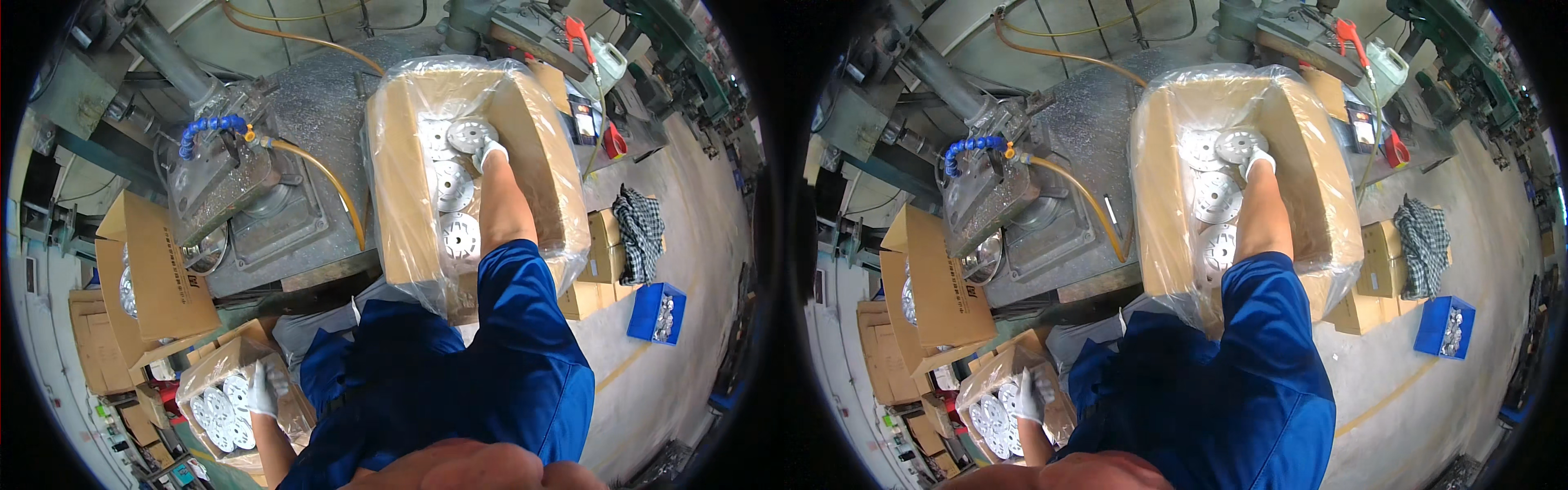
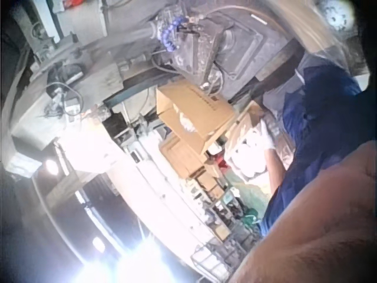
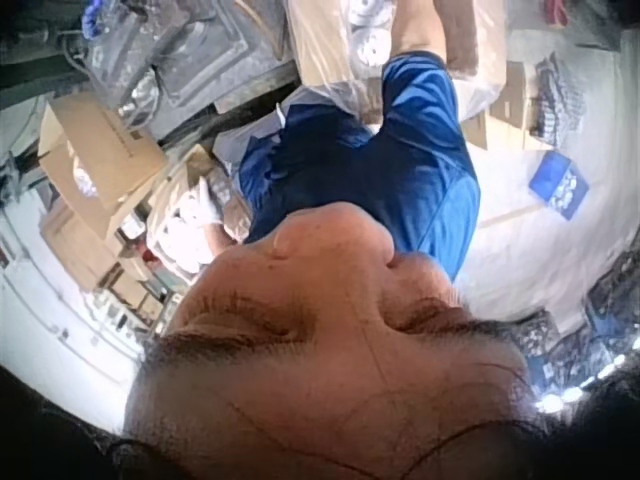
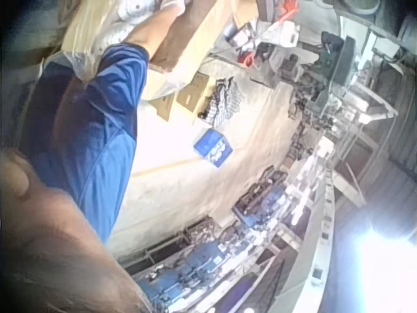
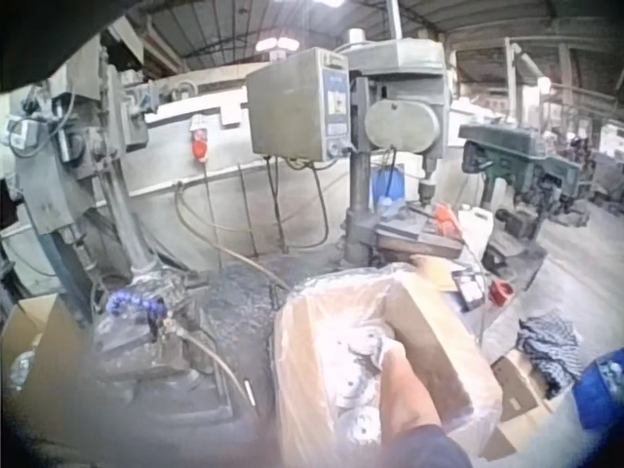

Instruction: Processing circular metal components by taking them from a box, placing them on a machine fixture, and then sorting them into another box.

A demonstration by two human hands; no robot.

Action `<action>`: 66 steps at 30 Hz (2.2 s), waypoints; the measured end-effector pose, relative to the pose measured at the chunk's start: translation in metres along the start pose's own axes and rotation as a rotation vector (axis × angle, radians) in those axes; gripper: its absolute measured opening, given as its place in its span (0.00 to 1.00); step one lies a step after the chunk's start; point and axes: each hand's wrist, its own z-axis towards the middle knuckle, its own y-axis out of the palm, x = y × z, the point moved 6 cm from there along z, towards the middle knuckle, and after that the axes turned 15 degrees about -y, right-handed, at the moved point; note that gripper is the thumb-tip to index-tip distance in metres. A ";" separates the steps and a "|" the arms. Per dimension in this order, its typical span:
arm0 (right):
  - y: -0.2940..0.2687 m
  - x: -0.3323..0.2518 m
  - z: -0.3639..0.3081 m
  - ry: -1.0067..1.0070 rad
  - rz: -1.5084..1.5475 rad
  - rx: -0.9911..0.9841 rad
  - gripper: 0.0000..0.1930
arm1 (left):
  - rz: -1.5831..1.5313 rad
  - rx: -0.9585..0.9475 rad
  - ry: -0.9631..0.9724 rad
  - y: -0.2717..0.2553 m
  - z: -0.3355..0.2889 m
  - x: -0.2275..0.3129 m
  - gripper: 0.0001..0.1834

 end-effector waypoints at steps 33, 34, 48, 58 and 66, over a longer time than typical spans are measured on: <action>0.042 -0.082 -0.525 -1.363 -0.928 -1.387 0.10 | 0.549 0.490 0.635 -0.039 -0.053 0.018 0.22; 0.026 -0.066 -0.543 -1.385 -0.974 -1.568 0.11 | 0.409 0.575 0.735 -0.077 -0.060 0.017 0.20; -0.008 0.039 -0.565 -1.006 -1.003 -1.808 0.11 | 0.177 1.646 0.033 -0.278 -0.035 -0.085 0.34; -0.001 0.068 -0.578 -0.894 -1.135 -1.848 0.06 | -0.079 0.925 0.034 -0.327 0.016 -0.067 0.28; -0.010 0.062 -0.567 -0.856 -1.083 -1.841 0.05 | -0.432 0.749 0.635 -0.254 -0.057 -0.023 0.17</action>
